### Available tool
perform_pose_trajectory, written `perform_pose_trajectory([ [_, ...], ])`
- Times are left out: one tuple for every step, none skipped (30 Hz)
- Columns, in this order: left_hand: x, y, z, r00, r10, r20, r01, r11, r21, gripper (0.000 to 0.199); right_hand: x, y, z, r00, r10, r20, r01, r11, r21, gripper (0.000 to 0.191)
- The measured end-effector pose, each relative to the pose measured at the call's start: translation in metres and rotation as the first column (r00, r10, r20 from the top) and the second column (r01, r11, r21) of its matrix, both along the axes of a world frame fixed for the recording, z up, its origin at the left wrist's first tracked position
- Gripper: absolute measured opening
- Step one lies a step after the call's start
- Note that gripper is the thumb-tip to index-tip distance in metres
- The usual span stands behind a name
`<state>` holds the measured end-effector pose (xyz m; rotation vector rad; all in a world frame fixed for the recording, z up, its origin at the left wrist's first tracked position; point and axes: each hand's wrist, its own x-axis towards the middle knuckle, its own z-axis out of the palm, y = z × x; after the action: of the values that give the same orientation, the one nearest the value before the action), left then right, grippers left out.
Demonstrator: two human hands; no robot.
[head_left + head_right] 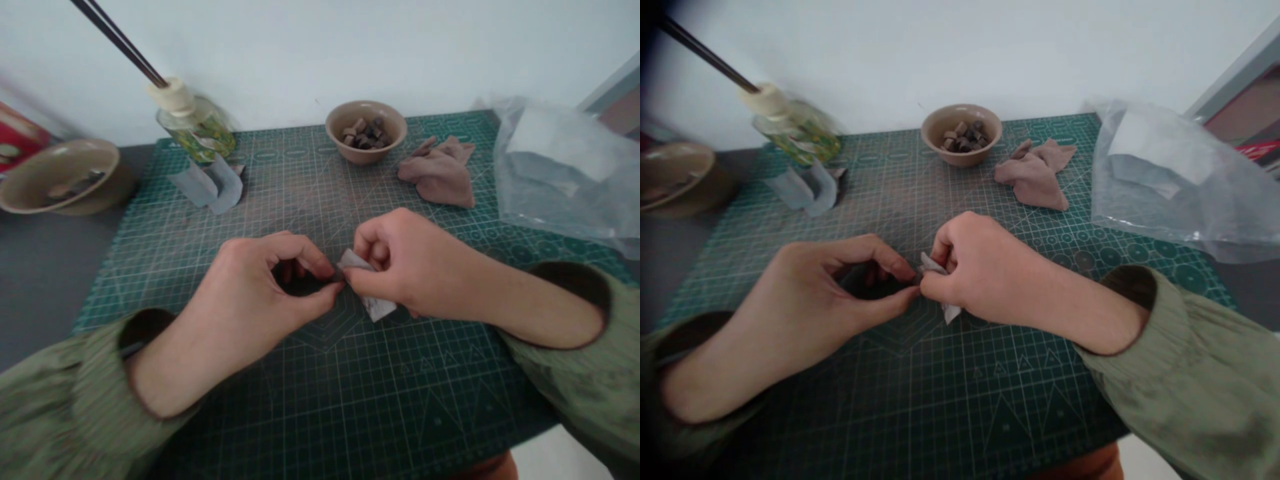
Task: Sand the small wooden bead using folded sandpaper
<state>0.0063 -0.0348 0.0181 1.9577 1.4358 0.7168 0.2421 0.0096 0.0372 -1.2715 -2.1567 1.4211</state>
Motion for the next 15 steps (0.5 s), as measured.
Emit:
perform_pose_trajectory([
  [0.0001, 0.0000, 0.0003, 1.000, 0.000, 0.003, 0.000, 1.000, 0.001, 0.001, -0.0001, 0.0000, -0.0003, 1.000, 0.011, -0.001, -0.011, 1.000, -0.005, 0.027],
  [0.0003, -0.0001, 0.0006, 1.000, 0.001, 0.005, -0.001, 1.000, -0.003, 0.002, -0.0002, 0.0001, -0.0006, 1.000, 0.025, -0.004, -0.025, 1.000, -0.019, 0.027],
  [0.0004, -0.0002, 0.0009, 1.000, 0.002, 0.006, -0.002, 1.000, -0.013, 0.002, -0.0004, 0.0003, -0.0010, 1.000, 0.031, -0.001, -0.031, 0.999, -0.025, 0.026],
  [0.0006, -0.0003, 0.0010, 1.000, 0.005, 0.006, -0.005, 1.000, -0.022, 0.003, -0.0007, 0.0005, -0.0013, 1.000, 0.023, 0.006, -0.022, 1.000, -0.014, 0.026],
  [0.0006, -0.0003, 0.0009, 1.000, 0.008, 0.006, -0.008, 1.000, -0.029, 0.003, -0.0009, 0.0008, -0.0016, 1.000, 0.003, 0.011, -0.004, 1.000, 0.014, 0.025],
  [0.0006, -0.0004, 0.0006, 1.000, 0.008, 0.006, -0.007, 0.999, -0.031, 0.003, -0.0011, 0.0010, -0.0019, 1.000, -0.013, 0.012, 0.013, 0.999, 0.042, 0.025],
  [0.0005, -0.0004, 0.0001, 1.000, 0.008, 0.005, -0.008, 1.000, -0.028, 0.002, -0.0012, 0.0013, -0.0021, 1.000, -0.025, 0.010, 0.024, 0.998, 0.063, 0.025],
  [0.0003, -0.0003, -0.0006, 1.000, 0.002, 0.002, -0.002, 1.000, -0.018, 0.002, -0.0012, 0.0014, -0.0024, 1.000, -0.007, -0.002, 0.007, 0.998, 0.057, 0.024],
  [0.0001, -0.0001, -0.0014, 1.000, -0.005, 0.001, 0.005, 1.000, -0.007, 0.003, -0.0011, 0.0016, -0.0026, 1.000, 0.029, 0.001, -0.029, 0.999, 0.013, 0.025],
  [-0.0001, 0.0001, -0.0022, 1.000, -0.004, 0.002, 0.004, 1.000, 0.005, 0.004, -0.0009, 0.0017, -0.0030, 0.999, 0.046, 0.002, -0.046, 0.999, -0.023, 0.024],
  [-0.0002, 0.0004, -0.0029, 1.000, -0.003, 0.005, 0.003, 1.000, 0.012, 0.003, -0.0006, 0.0018, -0.0034, 0.999, 0.034, 0.010, -0.034, 0.999, -0.025, 0.025],
  [-0.0003, 0.0006, -0.0033, 1.000, -0.005, 0.012, 0.004, 1.000, 0.019, 0.003, -0.0004, 0.0019, -0.0038, 1.000, 0.008, 0.008, -0.008, 1.000, -0.003, 0.025],
  [-0.0003, 0.0007, -0.0036, 1.000, -0.004, 0.019, 0.003, 1.000, 0.027, 0.003, -0.0002, 0.0020, -0.0042, 1.000, -0.003, 0.004, 0.003, 1.000, -0.001, 0.024],
  [-0.0003, 0.0007, -0.0037, 1.000, -0.005, 0.024, 0.004, 1.000, 0.028, 0.003, -0.0001, 0.0021, -0.0046, 1.000, -0.004, -0.003, 0.004, 1.000, -0.012, 0.024],
  [-0.0002, 0.0007, -0.0036, 1.000, -0.007, 0.029, 0.006, 1.000, 0.030, 0.003, -0.0001, 0.0021, -0.0048, 1.000, 0.004, -0.012, -0.005, 0.999, -0.032, 0.024],
])
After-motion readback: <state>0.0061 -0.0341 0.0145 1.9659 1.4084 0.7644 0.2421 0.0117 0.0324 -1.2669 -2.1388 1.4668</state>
